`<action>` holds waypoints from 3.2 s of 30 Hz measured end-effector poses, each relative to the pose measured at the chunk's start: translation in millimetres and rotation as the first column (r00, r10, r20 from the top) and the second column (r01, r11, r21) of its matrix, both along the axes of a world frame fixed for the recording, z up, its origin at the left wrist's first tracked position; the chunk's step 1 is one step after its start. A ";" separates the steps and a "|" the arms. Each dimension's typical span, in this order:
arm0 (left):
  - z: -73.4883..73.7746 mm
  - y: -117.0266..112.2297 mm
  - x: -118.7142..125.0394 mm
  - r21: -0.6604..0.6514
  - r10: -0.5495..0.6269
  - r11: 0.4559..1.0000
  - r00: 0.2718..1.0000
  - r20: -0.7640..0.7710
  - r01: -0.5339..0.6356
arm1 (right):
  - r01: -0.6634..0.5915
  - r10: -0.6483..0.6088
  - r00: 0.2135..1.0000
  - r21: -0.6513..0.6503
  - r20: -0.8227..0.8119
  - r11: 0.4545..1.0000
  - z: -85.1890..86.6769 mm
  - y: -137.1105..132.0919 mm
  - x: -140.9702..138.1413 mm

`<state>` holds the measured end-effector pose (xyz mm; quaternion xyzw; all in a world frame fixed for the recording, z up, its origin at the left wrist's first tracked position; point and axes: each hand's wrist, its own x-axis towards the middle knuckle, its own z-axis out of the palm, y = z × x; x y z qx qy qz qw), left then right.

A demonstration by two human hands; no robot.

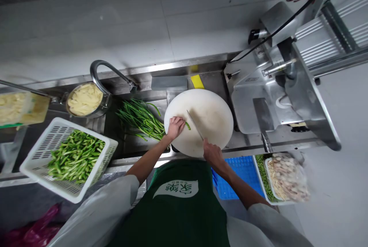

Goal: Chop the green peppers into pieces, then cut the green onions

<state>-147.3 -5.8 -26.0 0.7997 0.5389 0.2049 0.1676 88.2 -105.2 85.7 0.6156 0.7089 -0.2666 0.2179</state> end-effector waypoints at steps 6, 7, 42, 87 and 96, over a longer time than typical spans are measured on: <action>-2.0 -0.4 1.3 -0.005 -0.007 1.000 1.000 0.024 0.008 | -0.029 0.030 1.000 -0.035 0.005 0.999 7.6 -5.3 -24.6; -2.7 -0.6 1.0 -0.002 -0.009 1.000 0.999 0.035 0.009 | -0.028 0.029 1.000 -0.035 0.006 0.999 6.2 -1.0 -30.3; -19.3 4.0 -0.1 0.055 0.092 0.992 0.960 0.263 -0.111 | -0.160 0.160 0.987 -0.008 -0.033 0.987 3.1 51.8 -22.9; -20.0 -37.7 -38.4 0.072 0.010 0.997 0.962 0.272 -0.030 | 0.364 -0.326 0.850 0.013 -0.414 0.931 -28.7 45.3 -42.8; -16.5 -7.2 50.4 -0.075 0.178 0.984 0.944 0.277 -0.163 | 0.771 -0.754 0.326 -0.301 -0.569 0.561 -80.2 3.6 120.9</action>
